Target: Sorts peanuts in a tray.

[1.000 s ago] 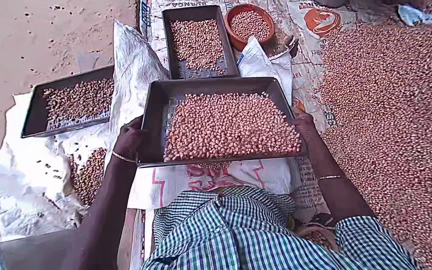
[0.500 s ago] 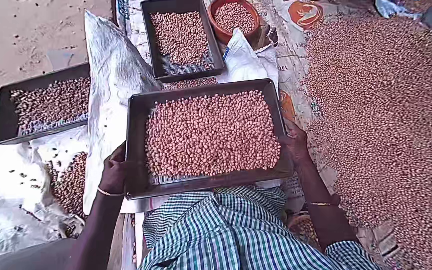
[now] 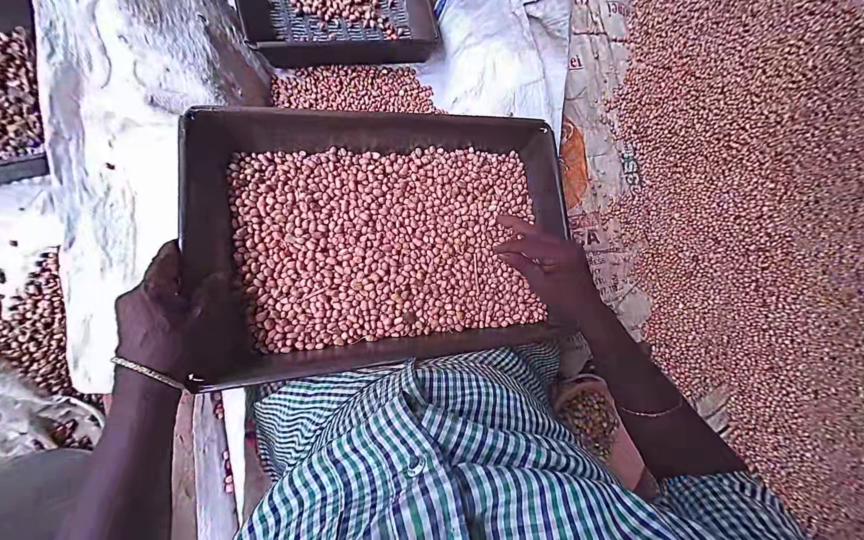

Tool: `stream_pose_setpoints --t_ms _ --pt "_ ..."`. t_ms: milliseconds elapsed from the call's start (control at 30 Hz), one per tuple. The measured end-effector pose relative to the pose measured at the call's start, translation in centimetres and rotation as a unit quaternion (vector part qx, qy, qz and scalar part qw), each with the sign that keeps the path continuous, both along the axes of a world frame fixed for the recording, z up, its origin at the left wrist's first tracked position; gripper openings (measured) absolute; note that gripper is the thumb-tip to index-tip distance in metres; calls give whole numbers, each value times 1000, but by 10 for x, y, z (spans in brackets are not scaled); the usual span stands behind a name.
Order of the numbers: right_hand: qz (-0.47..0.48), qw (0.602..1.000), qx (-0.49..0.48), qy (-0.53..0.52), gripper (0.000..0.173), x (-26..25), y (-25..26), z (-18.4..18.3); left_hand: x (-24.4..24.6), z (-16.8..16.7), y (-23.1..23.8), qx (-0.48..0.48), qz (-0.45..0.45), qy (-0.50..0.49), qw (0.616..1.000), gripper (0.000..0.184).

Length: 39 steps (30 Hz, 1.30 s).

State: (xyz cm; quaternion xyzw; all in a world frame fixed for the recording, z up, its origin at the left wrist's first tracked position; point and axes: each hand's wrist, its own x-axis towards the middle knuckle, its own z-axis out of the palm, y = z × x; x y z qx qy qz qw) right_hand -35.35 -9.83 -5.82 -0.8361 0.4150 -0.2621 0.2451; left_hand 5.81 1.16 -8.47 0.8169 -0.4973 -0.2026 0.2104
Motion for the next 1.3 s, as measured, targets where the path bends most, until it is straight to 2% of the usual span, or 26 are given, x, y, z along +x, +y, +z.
stream_pose_setpoints --t_ms 67,167,267,333,400,467,533,600,667,733,800,867,900,967,1000,1067,1100,1200,1300 --pt "83 995 -8 57 20 9 -2 -15 -2 2 -1 9 4 -5 1000 44" --pt "124 985 -36 118 21 6 -9 -35 1 -2 0 18 18 3 1000 44" --pt "65 997 -24 27 16 3 -9 -26 6 -7 1 -23 14 1 1000 49" --pt "-11 999 36 -10 20 0 -4 -8 9 -4 3 -80 3 -9 997 56" --pt "-67 992 110 -7 23 2 -2 2 8 6 5 -171 -8 -51 984 51" --pt "-42 989 140 -2 23 18 -3 11 -12 31 7 -262 -82 -77 959 44" --pt "54 990 124 -39 19 49 5 26 -51 54 5 -316 -230 -76 917 42" --pt "164 975 113 -102 14 88 17 41 -83 57 -3 -348 -361 -72 862 40" --pt "226 957 109 -148 12 115 24 50 -94 49 -8 -388 -405 -64 826 29" --pt "224 953 127 -159 13 123 25 50 -87 43 -3 -409 -391 -59 822 21" --pt "187 960 144 -150 14 118 22 44 -70 43 11 -403 -350 -110 838 18" --pt "128 970 144 -149 14 95 11 43 -28 42 32 -372 -263 -170 874 18" --pt "100 971 146 -160 12 80 5 41 4 37 44 -357 -219 -157 894 21" --pt "85 953 194 -217 10 65 -1 36 54 25 55 -354 -212 -78 908 28" --pt "92 940 230 -236 9 71 3 33 52 24 54 -360 -216 -24 907 32" --pt "115 928 262 -237 7 102 15 34 0 37 43 -333 -215 41 917 45" --pt "126 935 240 -230 9 114 20 34 -31 46 33 -313 -236 42 919 47" --pt "83 973 126 -172 17 107 15 34 -71 44 -2 -294 -322 -20 900 24" --pt "29 991 95 -86 21 81 9 23 -80 35 -46 -232 -429 -46 872 37"
